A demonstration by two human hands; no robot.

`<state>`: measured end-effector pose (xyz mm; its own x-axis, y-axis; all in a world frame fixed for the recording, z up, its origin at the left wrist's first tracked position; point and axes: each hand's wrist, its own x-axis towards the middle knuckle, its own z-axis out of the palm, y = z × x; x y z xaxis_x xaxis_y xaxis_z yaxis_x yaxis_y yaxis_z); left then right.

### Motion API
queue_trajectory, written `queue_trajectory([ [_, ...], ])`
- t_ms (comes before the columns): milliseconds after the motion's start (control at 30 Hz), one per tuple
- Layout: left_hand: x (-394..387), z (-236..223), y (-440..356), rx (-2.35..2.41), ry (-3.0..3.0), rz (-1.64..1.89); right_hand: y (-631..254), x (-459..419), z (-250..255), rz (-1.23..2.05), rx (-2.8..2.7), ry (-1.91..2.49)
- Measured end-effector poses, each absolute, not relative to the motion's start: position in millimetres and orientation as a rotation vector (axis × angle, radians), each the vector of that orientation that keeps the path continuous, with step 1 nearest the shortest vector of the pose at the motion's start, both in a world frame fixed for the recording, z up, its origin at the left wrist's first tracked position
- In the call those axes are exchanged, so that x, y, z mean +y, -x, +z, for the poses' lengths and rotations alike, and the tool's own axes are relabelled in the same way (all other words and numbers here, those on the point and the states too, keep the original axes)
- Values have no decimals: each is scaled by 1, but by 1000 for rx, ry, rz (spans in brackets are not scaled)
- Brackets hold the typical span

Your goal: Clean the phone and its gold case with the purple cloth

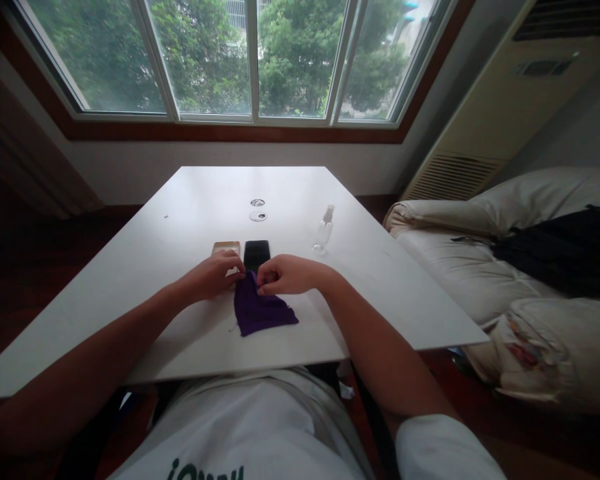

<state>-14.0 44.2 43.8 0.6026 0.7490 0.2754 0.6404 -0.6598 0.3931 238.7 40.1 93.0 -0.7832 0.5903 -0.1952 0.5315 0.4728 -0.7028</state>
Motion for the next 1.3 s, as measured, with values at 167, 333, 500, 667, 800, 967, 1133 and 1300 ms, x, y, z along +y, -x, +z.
queue_trajectory([
  [167, 47, 40, 15, 1184, -2474, 709, -249, 50, 92, 1027, -2384, 999],
  [333, 50, 39, 16, 1278, -2335, 905, -250, 67, 76, 762, -2147, 1135],
  [500, 48, 44, 14, 1330, -2249, 1135, -254, 71, 79, 602, -1974, 1195],
  [667, 40, 55, 11, 1360, -2233, 1315, -259, 68, 88, 599, -1885, 1175],
  [800, 30, 66, 8, 1359, -2183, 1504, -257, 61, 94, 667, -1751, 1089],
  [967, 22, 77, 8, 1322, -2065, 1671, -254, 53, 101, 833, -1655, 921],
  [1133, 17, 81, 7, 1149, -1848, 1810, -256, 47, 109, 982, -1568, 859],
  [1300, 8, 88, 5, 863, -1715, 1903, -262, 33, 117, 1194, -1596, 856],
])
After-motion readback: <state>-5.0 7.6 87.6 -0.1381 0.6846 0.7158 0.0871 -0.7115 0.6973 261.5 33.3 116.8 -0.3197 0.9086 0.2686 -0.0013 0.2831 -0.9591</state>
